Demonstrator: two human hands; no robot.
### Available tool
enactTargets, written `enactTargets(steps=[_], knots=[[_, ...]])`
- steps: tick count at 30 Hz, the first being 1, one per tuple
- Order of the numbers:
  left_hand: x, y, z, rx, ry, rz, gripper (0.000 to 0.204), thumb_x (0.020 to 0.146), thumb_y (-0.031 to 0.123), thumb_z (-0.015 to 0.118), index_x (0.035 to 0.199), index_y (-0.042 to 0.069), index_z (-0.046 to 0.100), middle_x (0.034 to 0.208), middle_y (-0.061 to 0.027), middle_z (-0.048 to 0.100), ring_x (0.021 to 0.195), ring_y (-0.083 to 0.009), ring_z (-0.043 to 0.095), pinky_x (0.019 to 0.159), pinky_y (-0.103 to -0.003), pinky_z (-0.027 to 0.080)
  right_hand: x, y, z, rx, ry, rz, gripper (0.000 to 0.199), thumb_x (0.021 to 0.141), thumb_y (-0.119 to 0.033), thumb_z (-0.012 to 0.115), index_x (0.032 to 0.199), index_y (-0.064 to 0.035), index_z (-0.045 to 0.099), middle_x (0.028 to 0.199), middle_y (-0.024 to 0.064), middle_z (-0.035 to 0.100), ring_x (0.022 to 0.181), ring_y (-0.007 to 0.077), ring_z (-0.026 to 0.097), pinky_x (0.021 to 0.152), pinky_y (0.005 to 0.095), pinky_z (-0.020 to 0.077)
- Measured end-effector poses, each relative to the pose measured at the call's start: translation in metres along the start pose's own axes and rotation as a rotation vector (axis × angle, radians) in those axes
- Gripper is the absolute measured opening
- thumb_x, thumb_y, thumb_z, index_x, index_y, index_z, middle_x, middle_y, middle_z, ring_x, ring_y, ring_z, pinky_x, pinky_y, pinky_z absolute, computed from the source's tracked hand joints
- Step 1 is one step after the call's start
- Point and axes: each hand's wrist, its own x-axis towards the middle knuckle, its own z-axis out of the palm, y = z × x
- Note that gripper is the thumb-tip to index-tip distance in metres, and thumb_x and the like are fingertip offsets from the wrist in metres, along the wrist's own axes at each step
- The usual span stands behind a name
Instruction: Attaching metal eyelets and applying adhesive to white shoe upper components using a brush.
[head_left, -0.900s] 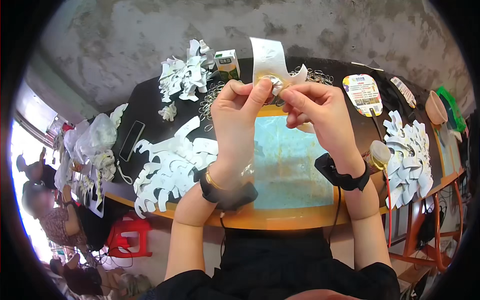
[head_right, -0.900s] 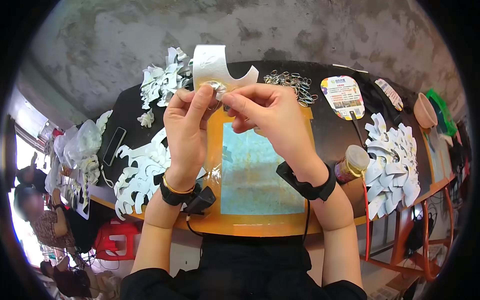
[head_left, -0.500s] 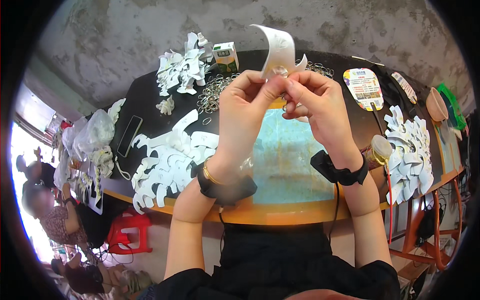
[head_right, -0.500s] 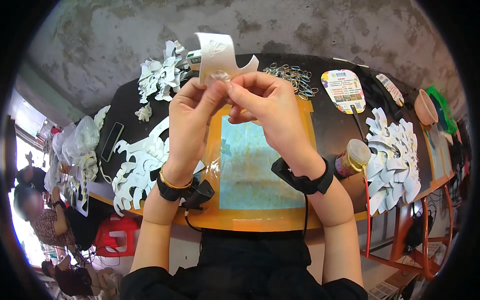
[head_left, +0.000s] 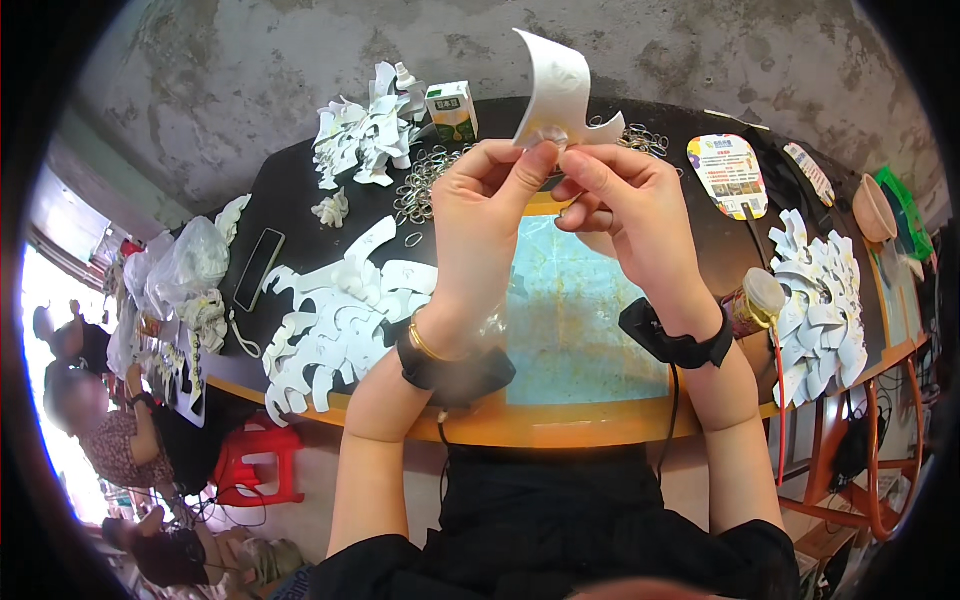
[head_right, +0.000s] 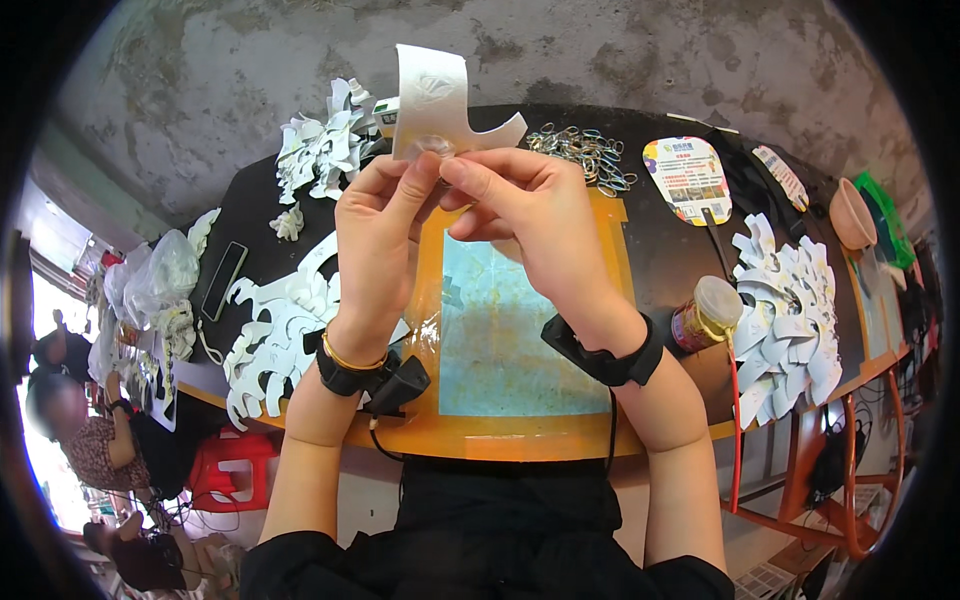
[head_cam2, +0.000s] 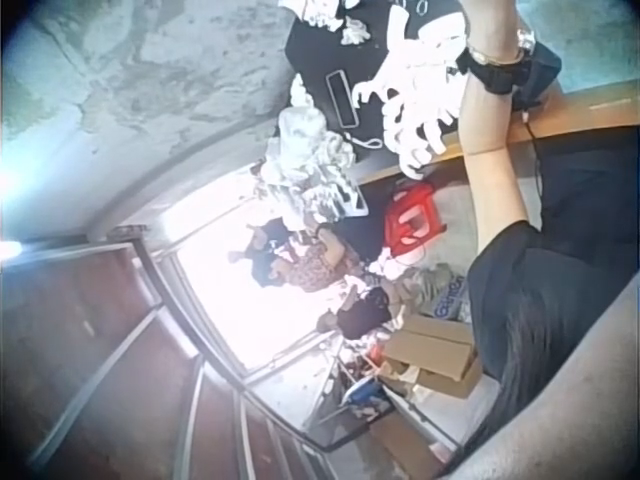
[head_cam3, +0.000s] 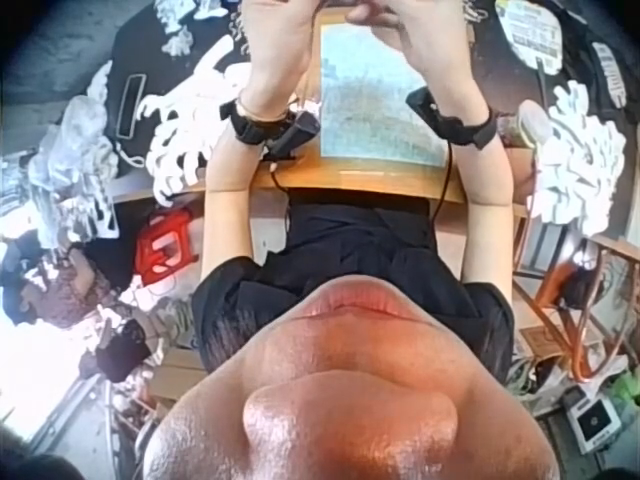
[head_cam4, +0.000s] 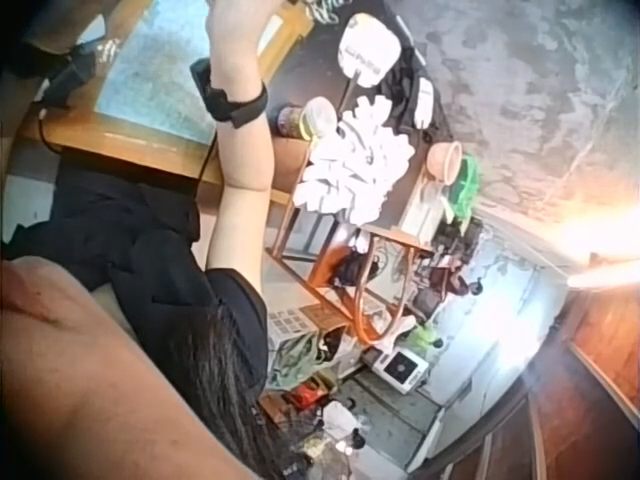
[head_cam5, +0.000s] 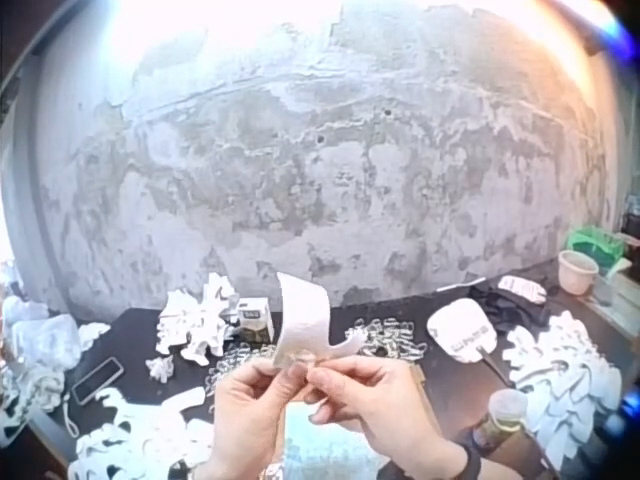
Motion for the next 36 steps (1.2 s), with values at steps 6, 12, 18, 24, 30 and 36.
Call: enactTargets(steps=[6, 12, 18, 24, 30, 36], knots=[[0.000, 0.004, 0.001, 0.102, -0.049, 0.010, 0.016, 0.095, 0.015, 0.068, 0.097, -0.001, 0.070, 0.092, -0.0043, 0.072, 0.082, -0.0084, 0.066, 0.075, -0.022, 0.051, 0.002, 0.000, -0.006, 0.092, -0.029, 0.007, 0.023, 0.091, -0.018, 0.071, 0.104, 0.0005, 0.070, 0.083, 0.0083, 0.071, 0.060, 0.0096, 0.066, 0.059, 0.0239, 0.0582], [0.002, 0.007, 0.001, 0.028, -0.023, -0.060, 0.018, 0.095, 0.016, 0.067, 0.097, -0.002, 0.070, 0.091, -0.0067, 0.071, 0.082, -0.0103, 0.066, 0.079, -0.024, 0.054, 0.004, 0.003, -0.008, 0.149, -0.067, 0.018, 0.021, 0.091, -0.016, 0.070, 0.102, 0.0020, 0.069, 0.080, 0.0081, 0.069, 0.061, 0.0086, 0.065, 0.062, 0.0259, 0.0593], [0.003, 0.006, -0.001, 0.035, -0.009, -0.069, 0.018, 0.094, 0.016, 0.068, 0.097, -0.002, 0.070, 0.090, -0.0070, 0.071, 0.082, -0.0106, 0.067, 0.078, -0.024, 0.053, 0.004, 0.006, -0.007, 0.148, -0.123, 0.006, 0.017, 0.091, -0.016, 0.070, 0.088, 0.0000, 0.065, 0.072, 0.0036, 0.064, 0.052, 0.0043, 0.054, 0.062, 0.0261, 0.0588], [0.004, 0.001, -0.003, 0.115, 0.020, -0.014, 0.017, 0.093, 0.014, 0.068, 0.095, -0.003, 0.070, 0.088, -0.0045, 0.071, 0.079, -0.0068, 0.064, 0.073, -0.021, 0.050, 0.006, 0.011, -0.005, 0.115, -0.077, 0.035, 0.019, 0.091, -0.016, 0.070, 0.083, -0.0016, 0.061, 0.071, 0.0024, 0.061, 0.051, 0.0028, 0.051, 0.062, 0.0258, 0.0586], [0.002, 0.003, -0.003, 0.216, 0.007, 0.061, 0.015, 0.093, 0.013, 0.068, 0.094, -0.002, 0.069, 0.087, -0.0039, 0.071, 0.078, -0.0051, 0.063, 0.070, -0.020, 0.049, 0.008, 0.013, -0.004, 0.106, -0.073, 0.044, 0.020, 0.091, -0.016, 0.071, 0.081, -0.0021, 0.060, 0.071, 0.0022, 0.061, 0.051, 0.0024, 0.050, 0.063, 0.0268, 0.0598], [0.000, 0.015, 0.004, 0.244, -0.043, 0.068, 0.015, 0.092, 0.012, 0.069, 0.097, -0.002, 0.068, 0.090, -0.0053, 0.071, 0.082, -0.0073, 0.065, 0.075, -0.021, 0.052, 0.010, 0.011, -0.011, -0.164, 0.040, -0.081, 0.022, 0.086, -0.016, 0.076, 0.093, -0.0008, 0.062, 0.078, 0.0025, 0.062, 0.061, 0.0067, 0.054, 0.066, 0.0224, 0.0507]])
